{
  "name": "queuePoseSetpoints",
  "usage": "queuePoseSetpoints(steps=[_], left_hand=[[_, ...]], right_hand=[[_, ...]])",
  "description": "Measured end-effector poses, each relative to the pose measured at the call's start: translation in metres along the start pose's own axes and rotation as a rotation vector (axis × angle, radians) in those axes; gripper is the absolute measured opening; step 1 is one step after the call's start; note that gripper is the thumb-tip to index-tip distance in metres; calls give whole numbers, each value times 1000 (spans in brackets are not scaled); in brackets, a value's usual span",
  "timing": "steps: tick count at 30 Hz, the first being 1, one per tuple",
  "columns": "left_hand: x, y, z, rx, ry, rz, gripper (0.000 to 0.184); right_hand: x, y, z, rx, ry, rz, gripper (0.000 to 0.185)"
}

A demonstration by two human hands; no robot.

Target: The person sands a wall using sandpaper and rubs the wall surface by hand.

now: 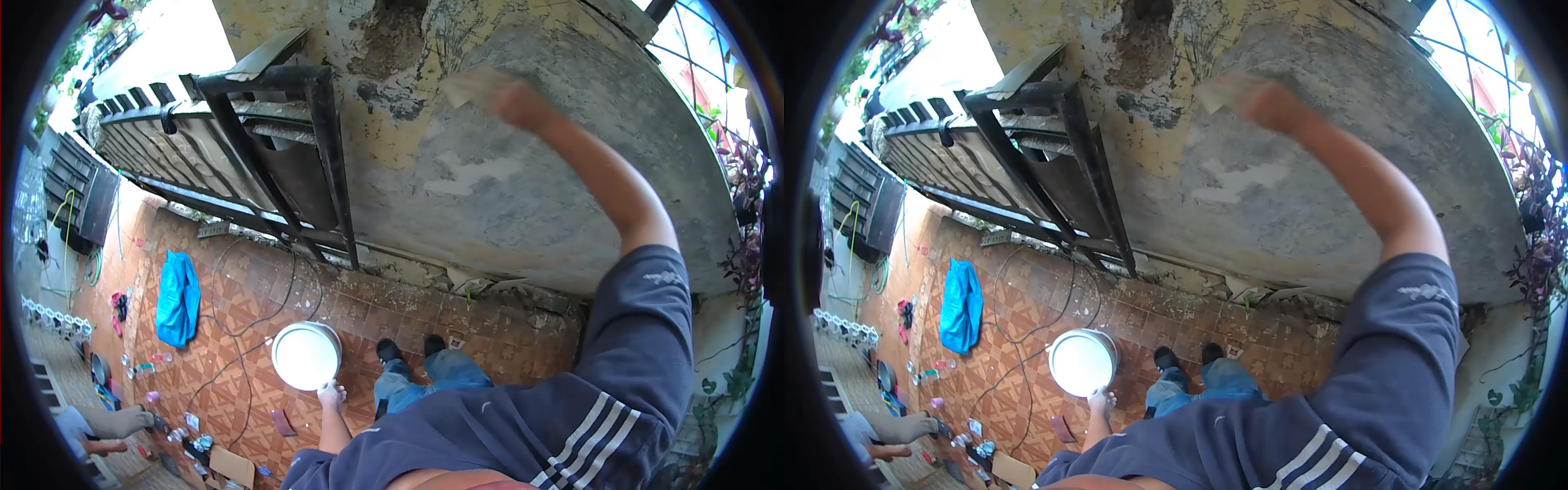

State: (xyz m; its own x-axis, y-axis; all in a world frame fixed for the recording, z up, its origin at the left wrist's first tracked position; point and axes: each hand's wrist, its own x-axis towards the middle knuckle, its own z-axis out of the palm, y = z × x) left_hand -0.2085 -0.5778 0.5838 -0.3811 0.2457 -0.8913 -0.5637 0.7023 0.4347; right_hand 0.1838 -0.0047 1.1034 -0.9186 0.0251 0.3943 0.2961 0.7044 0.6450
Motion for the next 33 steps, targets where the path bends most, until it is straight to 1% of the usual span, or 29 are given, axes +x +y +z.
queuePoseSetpoints(steps=[2,3,4,5,6,7,8,9,10,11,12,13,15,16,18,19,20,21,23,25,27,28,30,31,33], left_hand=[[3,8,-8,22,-39,41,13],[0,10,-5,29,-64,53,13],[-3,14,-5,100,-25,73,14],[4,18,-4,107,-24,76,14],[5,20,-10,124,-19,68,15],[-1,16,-20,146,-10,55,15],[-2,18,-20,119,42,19,17],[-6,19,-23,113,71,23,17],[-11,21,-23,106,101,30,16],[-15,30,-18,92,129,48,15],[-18,34,-15,147,100,102,11],[-15,36,-13,179,92,132,11],[-15,25,-6,227,77,175,9],[-14,21,1,257,95,191,9],[-17,12,8,232,137,180,9],[-15,11,23,219,143,181,10],[-32,16,46,53,220,143,10],[-25,12,52,47,139,139,12],[-43,12,74,133,10,256,12],[-68,17,99,267,-62,345,10],[-65,12,111,281,-105,349,9],[-66,4,112,281,-115,341,8],[-63,-8,111,162,-11,327,8],[-60,-13,114,105,36,317,7],[-58,-26,115,78,136,261,9]], right_hand=[[1,34,-47,-188,62,47,37],[-5,36,-52,-228,97,186,37],[-10,36,-53,-267,139,325,38],[-15,36,-50,-302,184,467,39],[-42,15,-10,-310,117,467,39],[-77,-21,44,-311,46,468,39],[-91,-61,69,-160,-98,360,38],[-100,-93,77,-5,-244,251,38],[-99,-85,68,53,-231,222,37],[-86,-63,47,101,-208,193,37],[-72,-36,23,147,-185,161,37],[-52,0,-4,-6,-14,135,36],[-32,35,-26,-193,141,241,34],[-26,39,-27,-228,140,381,33],[-55,12,17,-236,88,429,35],[-87,-15,60,-220,35,332,37],[-90,-10,46,-139,11,313,38],[-93,-9,30,-61,-14,293,38],[-101,-16,3,110,-73,267,38],[-100,25,-37,121,26,281,38],[-87,76,-84,-114,214,366,36],[-83,80,-89,-270,274,437,34],[-85,53,-69,-292,264,419,33],[-95,21,-42,-169,198,321,33],[-132,-23,9,13,40,245,32]])
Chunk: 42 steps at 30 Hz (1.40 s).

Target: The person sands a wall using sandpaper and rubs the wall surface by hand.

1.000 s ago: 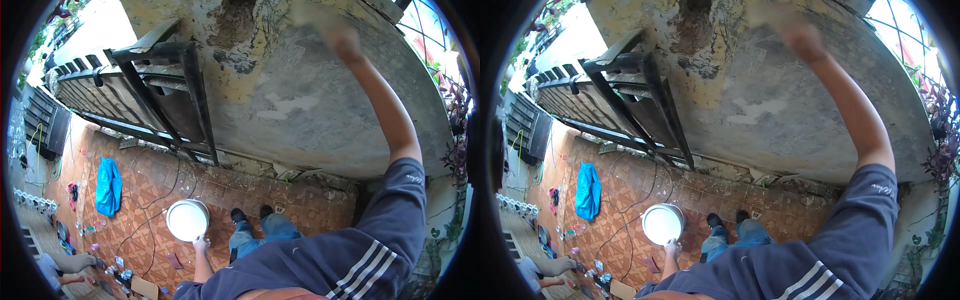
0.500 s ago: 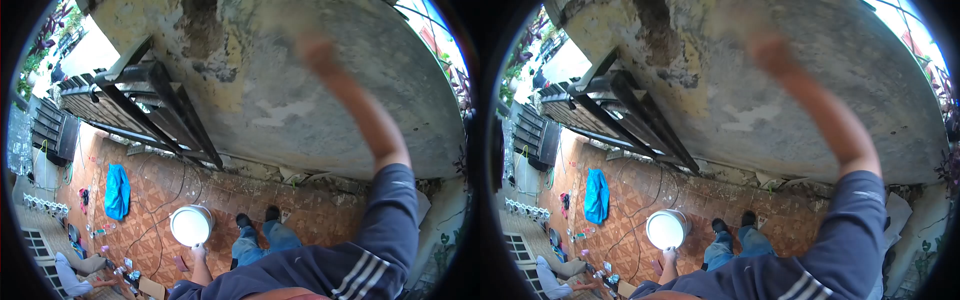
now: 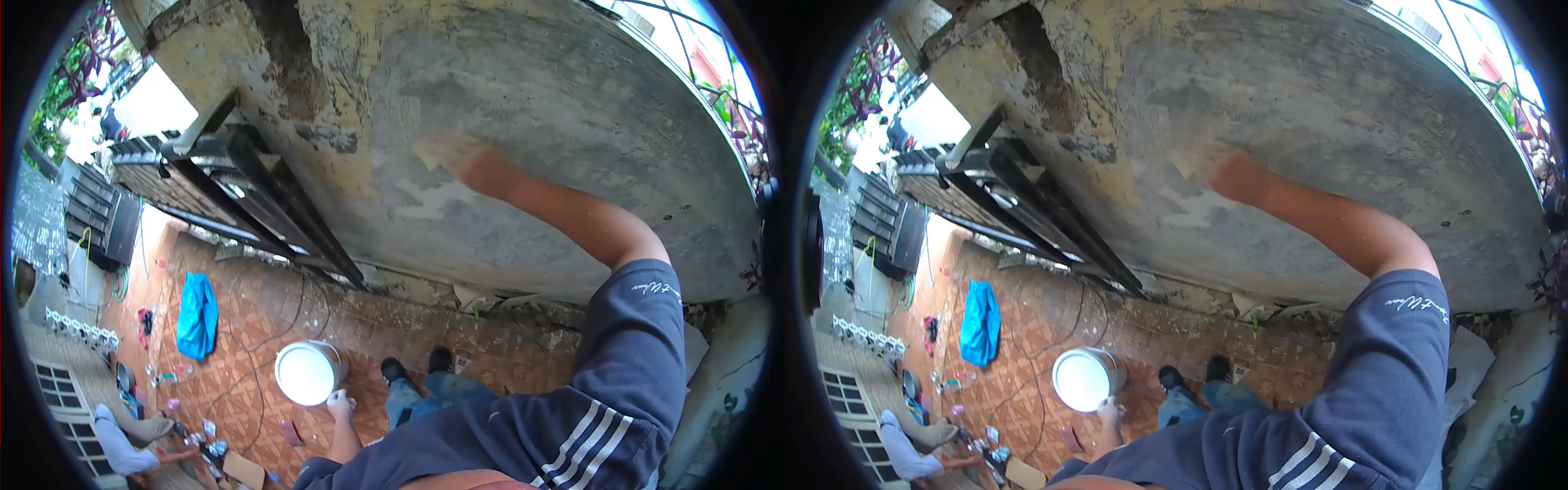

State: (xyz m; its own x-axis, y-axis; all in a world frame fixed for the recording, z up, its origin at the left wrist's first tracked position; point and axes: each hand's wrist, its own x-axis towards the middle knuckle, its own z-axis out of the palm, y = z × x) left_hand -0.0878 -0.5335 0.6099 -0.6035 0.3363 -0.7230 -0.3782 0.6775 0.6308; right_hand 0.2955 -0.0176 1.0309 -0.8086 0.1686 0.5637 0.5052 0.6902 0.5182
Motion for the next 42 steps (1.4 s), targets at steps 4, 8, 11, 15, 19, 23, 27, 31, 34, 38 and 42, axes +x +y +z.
queuePoseSetpoints(steps=[4,8,11,15,19,23,27,31,34,38,42], left_hand=[[-28,-12,2,29,-64,65,12],[-29,-54,5,135,-25,67,15],[-44,-63,14,28,103,-105,15],[-68,-43,24,-71,1,36,13],[-78,-56,20,69,-39,91,14],[-66,-86,13,37,134,-196,15],[-69,-61,19,-164,127,-140,13],[-83,-24,33,-23,32,77,16],[-78,-38,38,-52,67,-18,16],[-83,-49,40,-244,173,-171,16],[-121,-51,26,-145,33,82,18]], right_hand=[[16,47,-33,-94,18,-75,30],[9,59,-23,-324,-24,126,24],[-32,-24,22,-126,0,9,28],[-39,2,2,57,85,-108,29],[-44,59,-54,-207,64,163,32],[-65,9,-8,-163,147,141,40],[-75,-22,-14,162,-264,103,39],[-6,51,-83,-166,-19,90,32],[-4,35,-60,-259,5,202,42],[-59,-33,48,61,23,26,36],[-30,-5,-16,-103,-321,58,13]])
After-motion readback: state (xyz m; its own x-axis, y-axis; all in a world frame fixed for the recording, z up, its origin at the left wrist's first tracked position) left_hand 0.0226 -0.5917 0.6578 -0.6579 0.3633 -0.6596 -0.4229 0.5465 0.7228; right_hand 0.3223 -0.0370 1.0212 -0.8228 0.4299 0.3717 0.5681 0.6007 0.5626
